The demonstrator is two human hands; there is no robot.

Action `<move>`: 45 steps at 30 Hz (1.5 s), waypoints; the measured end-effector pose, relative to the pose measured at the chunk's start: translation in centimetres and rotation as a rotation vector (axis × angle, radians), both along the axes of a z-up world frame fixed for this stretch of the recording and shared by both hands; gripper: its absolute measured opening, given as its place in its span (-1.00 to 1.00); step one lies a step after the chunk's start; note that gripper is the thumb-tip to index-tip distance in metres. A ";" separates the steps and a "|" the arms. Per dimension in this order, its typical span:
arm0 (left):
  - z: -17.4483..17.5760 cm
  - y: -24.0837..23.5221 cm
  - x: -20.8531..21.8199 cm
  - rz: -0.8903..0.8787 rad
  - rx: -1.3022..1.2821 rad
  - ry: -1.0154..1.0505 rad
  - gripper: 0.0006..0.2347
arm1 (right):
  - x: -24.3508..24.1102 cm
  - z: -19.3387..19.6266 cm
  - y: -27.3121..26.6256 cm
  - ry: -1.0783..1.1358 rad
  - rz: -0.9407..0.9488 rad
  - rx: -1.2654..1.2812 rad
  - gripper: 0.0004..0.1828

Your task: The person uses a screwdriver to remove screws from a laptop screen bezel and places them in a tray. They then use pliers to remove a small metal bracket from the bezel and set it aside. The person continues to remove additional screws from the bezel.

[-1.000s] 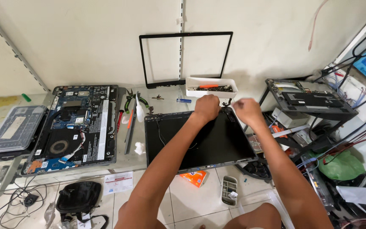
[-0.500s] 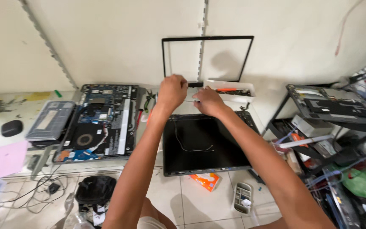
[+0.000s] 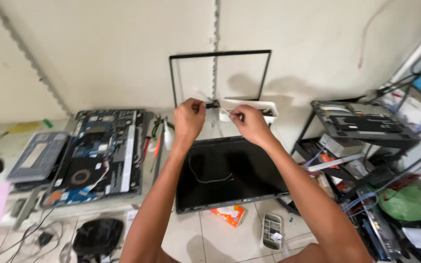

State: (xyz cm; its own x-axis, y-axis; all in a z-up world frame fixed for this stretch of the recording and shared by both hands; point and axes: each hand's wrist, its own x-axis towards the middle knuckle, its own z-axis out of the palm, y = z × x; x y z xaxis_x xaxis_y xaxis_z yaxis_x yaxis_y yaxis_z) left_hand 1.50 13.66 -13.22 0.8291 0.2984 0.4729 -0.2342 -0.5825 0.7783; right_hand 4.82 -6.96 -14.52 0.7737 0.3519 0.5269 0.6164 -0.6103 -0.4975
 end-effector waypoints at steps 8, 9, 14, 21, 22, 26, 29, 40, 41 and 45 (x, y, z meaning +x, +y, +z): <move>0.6 -8.5 -0.6 -0.614 -0.782 0.068 -0.68 | -5.9 -0.7 -4.9 0.214 0.075 0.581 -0.85; 0.5 -8.8 -1.0 -0.658 -0.846 0.103 -0.66 | -6.6 -1.0 -4.9 0.219 0.066 0.639 -0.85; -0.6 -9.4 -0.9 -0.651 -0.935 0.092 -0.70 | -8.3 -1.9 -4.3 0.158 0.036 0.669 -0.87; -1.5 -8.6 -0.5 -0.655 -0.994 0.114 -0.75 | -9.3 -1.3 -2.9 -0.004 -0.066 0.569 -0.86; -1.9 -8.7 -0.3 -0.654 -0.997 0.114 -0.75 | -9.3 -1.4 -2.9 -0.001 -0.066 0.566 -0.86; -1.9 -8.8 -0.1 -0.692 -0.979 0.074 -0.79 | -8.8 -1.9 -2.6 0.029 -0.075 0.593 -0.89; -1.9 -8.8 -0.3 -0.680 -0.959 0.068 -0.80 | -8.9 -1.7 -3.4 0.063 -0.036 0.716 -0.90; -2.0 -8.1 0.1 -0.690 -1.039 0.087 -0.78 | -14.2 -0.7 -8.8 0.025 -0.302 0.370 -0.84; -2.4 -8.2 0.4 -0.723 -1.049 0.085 -0.78 | -14.5 -0.7 -8.9 0.025 -0.314 0.340 -0.84; -2.2 -8.4 0.0 -0.790 -1.074 0.086 -0.79 | -15.0 -0.9 -9.3 0.021 -0.308 0.320 -0.85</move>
State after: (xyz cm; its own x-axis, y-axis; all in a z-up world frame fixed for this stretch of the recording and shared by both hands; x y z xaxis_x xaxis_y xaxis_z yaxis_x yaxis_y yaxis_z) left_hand 1.55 5.26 -15.38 0.9658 -0.0833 0.2455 -0.1501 0.5924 0.7916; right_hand -10.14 -16.27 -15.46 0.8287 -0.0750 0.5546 0.4175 -0.5772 -0.7018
